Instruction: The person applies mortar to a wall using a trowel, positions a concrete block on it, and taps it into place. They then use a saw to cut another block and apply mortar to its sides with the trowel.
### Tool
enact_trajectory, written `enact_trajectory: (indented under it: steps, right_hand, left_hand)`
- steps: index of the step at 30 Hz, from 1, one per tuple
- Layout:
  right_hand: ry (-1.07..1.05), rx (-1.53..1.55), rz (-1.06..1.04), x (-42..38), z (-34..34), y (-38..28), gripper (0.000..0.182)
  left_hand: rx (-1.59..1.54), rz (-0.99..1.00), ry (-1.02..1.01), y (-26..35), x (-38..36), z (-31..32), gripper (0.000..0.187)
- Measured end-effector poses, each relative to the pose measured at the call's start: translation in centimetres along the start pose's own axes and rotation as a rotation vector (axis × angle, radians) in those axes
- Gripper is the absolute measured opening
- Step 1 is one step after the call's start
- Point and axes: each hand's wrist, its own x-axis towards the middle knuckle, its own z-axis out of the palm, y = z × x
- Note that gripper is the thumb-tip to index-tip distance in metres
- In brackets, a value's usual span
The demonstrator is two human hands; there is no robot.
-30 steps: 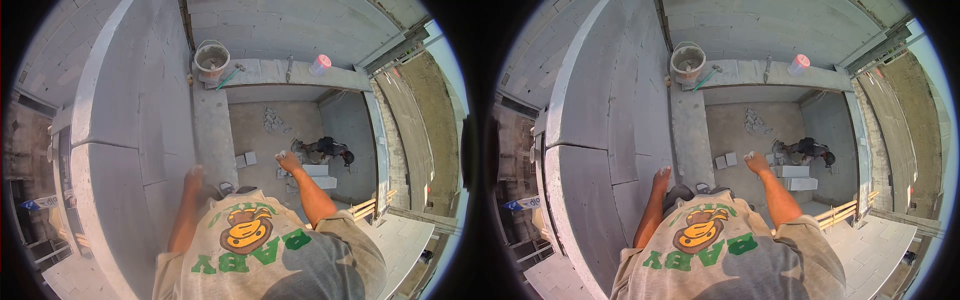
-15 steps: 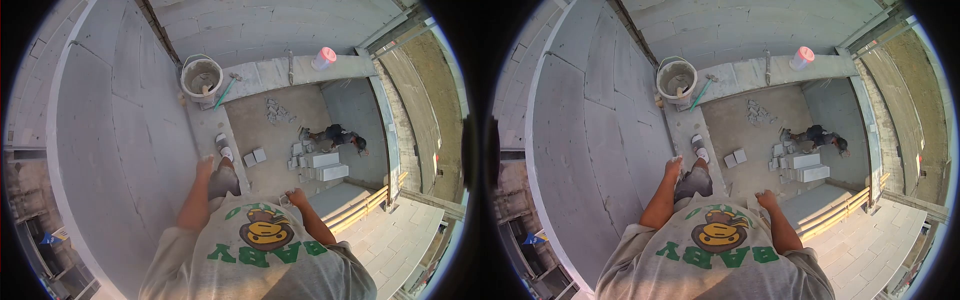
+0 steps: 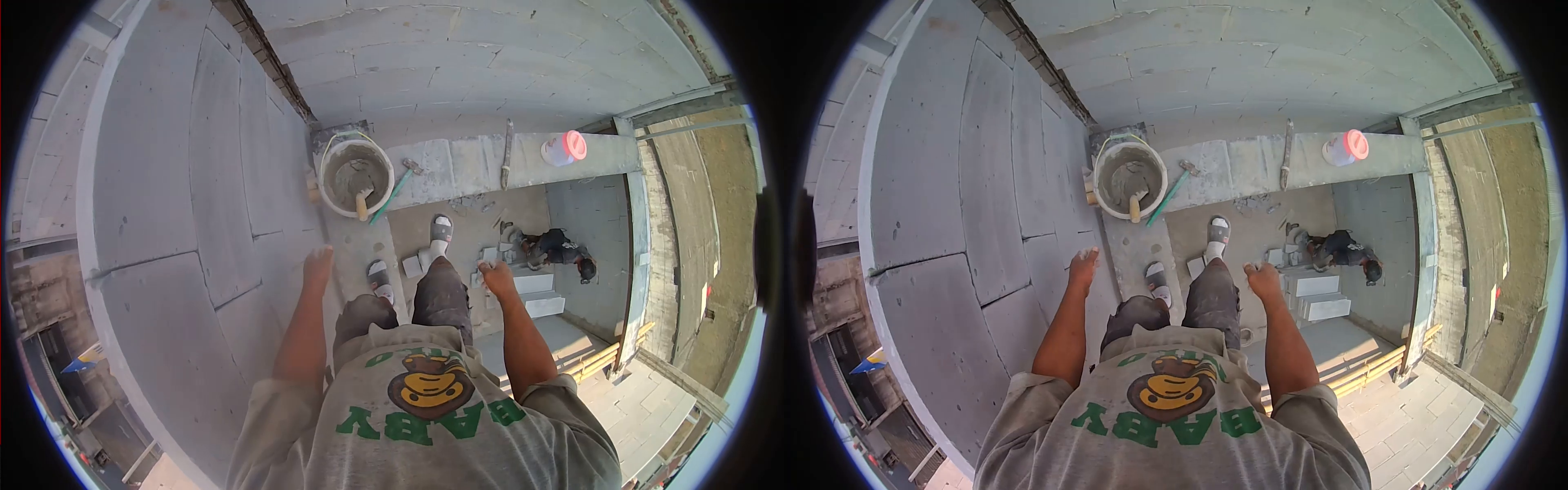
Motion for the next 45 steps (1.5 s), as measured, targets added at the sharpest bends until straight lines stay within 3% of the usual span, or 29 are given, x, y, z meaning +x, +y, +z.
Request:
enact_trajectory:
  steps: [1, 3, 4, 5, 7, 9, 11, 12, 14, 17, 18, 21, 22, 23, 25, 27, 29, 31, 35, 39, 41, 45]
  right_hand:
    - [-0.017, -0.014, -0.011, 2.2, 0.2, -0.8, 0.041]
    - [0.019, -0.231, -0.106, 5.8, 0.8, -3.0, 0.041]
    - [0.000, -0.240, -0.121, 7.8, 0.7, -4.6, 0.041]
    - [-0.112, -0.233, -0.090, 9.3, -0.2, -8.4, 0.041]
    - [-0.248, -0.241, -0.070, 14.2, 0.3, -12.2, 0.042]
    - [-0.378, -0.209, 0.074, 22.2, 2.8, -14.2, 0.047]
    - [-0.234, -0.378, -0.252, 30.6, 7.5, -14.7, 0.049]
    - [-0.321, -0.383, -0.159, 31.7, 7.5, -20.2, 0.056]
    - [-0.319, -0.349, -0.262, 39.6, 13.2, -22.0, 0.068]
    - [-0.395, -0.365, -0.321, 44.8, 19.4, -28.4, 0.080]
    - [-0.431, -0.345, -0.390, 45.4, 21.1, -29.5, 0.082]
    - [-0.587, -0.313, -0.434, 46.0, 26.1, -30.5, 0.083]
    - [-0.481, -0.338, -0.470, 44.9, 26.2, -30.8, 0.080]
    - [-0.367, -0.365, -0.508, 43.3, 25.6, -31.2, 0.077]
    - [-0.486, -0.312, -0.434, 41.3, 24.3, -31.7, 0.062]
    - [-0.576, -0.401, -0.441, 38.2, 22.5, -31.8, 0.044]
    - [-0.723, -0.451, -0.463, 35.7, 21.1, -31.1, 0.033]
    - [-0.805, -0.451, -0.460, 33.7, 19.2, -30.4, 0.036]
    - [-0.690, -0.393, -0.414, 31.4, 17.8, -28.2, 0.041]
    - [-0.439, -0.157, -0.366, 29.3, 7.4, -30.0, 0.032]
    - [-0.385, 0.007, -0.226, 31.1, 2.3, -28.3, 0.032]
    - [-0.204, 0.145, -0.099, 32.9, -1.8, -21.8, 0.027]
  left_hand:
    - [0.049, 0.054, 0.023, -2.8, 1.1, 0.0, 0.040]
    - [0.044, -0.057, 0.059, -3.4, 0.0, -0.6, 0.040]
    - [-0.016, -0.212, 0.075, -3.2, -0.7, -0.9, 0.039]
    - [0.044, -0.032, 0.126, -6.3, -0.9, -0.5, 0.038]
    - [0.126, 0.027, 0.153, -8.6, -3.8, -0.2, 0.037]
    - [0.105, -0.212, 0.158, -7.6, -6.2, 0.7, 0.036]
    - [0.075, -0.406, 0.163, -8.3, -8.3, 2.8, 0.036]
    - [0.091, -0.479, 0.128, -8.5, -10.0, 3.6, 0.036]
    - [0.069, -0.388, 0.039, -6.3, -10.9, 6.9, 0.039]
    - [-0.069, -0.598, -0.013, 0.8, -7.5, 12.7, 0.045]
    - [-0.101, -0.700, -0.030, 4.1, -5.6, 13.9, 0.046]
    - [-0.196, -0.694, -0.111, 7.4, -2.2, 16.5, 0.049]
    - [-0.303, -0.681, -0.132, 7.8, -1.7, 17.3, 0.051]
    - [-0.362, -0.668, -0.152, 8.0, -1.2, 17.5, 0.054]
    - [-0.341, -0.567, -0.181, 4.6, -2.1, 17.1, 0.053]
    - [-0.324, -0.629, -0.123, 6.3, -0.7, 16.1, 0.051]
    - [-0.199, -0.570, -0.124, 3.0, -1.8, 15.2, 0.050]
    - [-0.122, -0.558, -0.084, 3.1, -1.9, 13.6, 0.046]
    - [-0.181, -0.569, -0.063, 3.2, -1.6, 10.3, 0.046]
    - [-0.130, -0.437, -0.081, 2.6, -0.5, 8.3, 0.055]
    - [-0.059, -0.397, -0.135, -2.2, 0.7, 8.7, 0.056]
    - [0.058, -0.295, -0.178, 0.6, 4.3, 8.5, 0.054]
